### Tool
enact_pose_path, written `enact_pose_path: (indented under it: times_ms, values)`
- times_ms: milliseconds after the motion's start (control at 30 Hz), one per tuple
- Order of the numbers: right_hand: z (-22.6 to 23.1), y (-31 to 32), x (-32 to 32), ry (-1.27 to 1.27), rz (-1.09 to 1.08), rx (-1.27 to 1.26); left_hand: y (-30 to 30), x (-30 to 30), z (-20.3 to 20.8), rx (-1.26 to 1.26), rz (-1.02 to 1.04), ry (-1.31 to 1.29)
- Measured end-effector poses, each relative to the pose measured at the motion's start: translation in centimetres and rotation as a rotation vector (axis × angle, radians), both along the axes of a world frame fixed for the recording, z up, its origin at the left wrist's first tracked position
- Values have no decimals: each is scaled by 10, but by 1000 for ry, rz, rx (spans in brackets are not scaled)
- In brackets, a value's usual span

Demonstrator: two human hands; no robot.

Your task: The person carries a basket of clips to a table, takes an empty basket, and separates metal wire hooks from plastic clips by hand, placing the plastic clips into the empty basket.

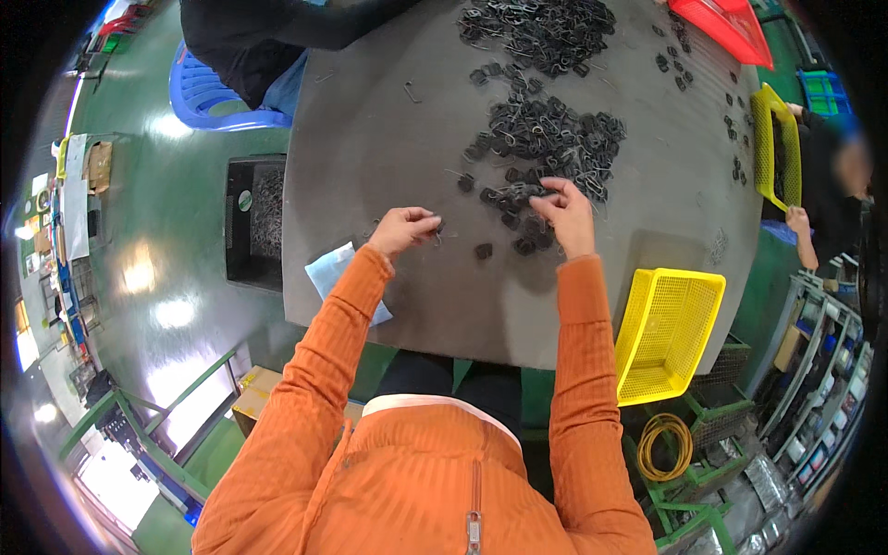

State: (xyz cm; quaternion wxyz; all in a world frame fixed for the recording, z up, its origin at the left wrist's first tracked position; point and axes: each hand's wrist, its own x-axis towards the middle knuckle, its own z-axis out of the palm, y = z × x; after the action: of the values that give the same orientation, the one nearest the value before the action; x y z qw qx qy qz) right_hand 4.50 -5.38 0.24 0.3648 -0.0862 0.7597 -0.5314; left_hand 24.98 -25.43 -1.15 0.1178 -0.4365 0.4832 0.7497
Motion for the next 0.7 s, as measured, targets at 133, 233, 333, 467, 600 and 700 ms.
enact_pose_path:
  times_ms: [133,233,333,467,600,700]
  values:
    - [-22,31,8,49,20,222,1,-12,-5,-290,-325,-88]
    - [-17,43,15,49,-5,255,-1,-14,-6,70,-107,45]
    - [-1,47,16,-23,-48,268,0,-27,3,78,-87,61]
    - [1,58,21,78,-49,437,-3,-33,-19,-642,-657,-106]
    - [-8,83,22,-383,-232,-109,4,-50,9,234,-132,146]
    - [-22,95,28,-254,-239,24,1,-43,-7,-52,-265,21]
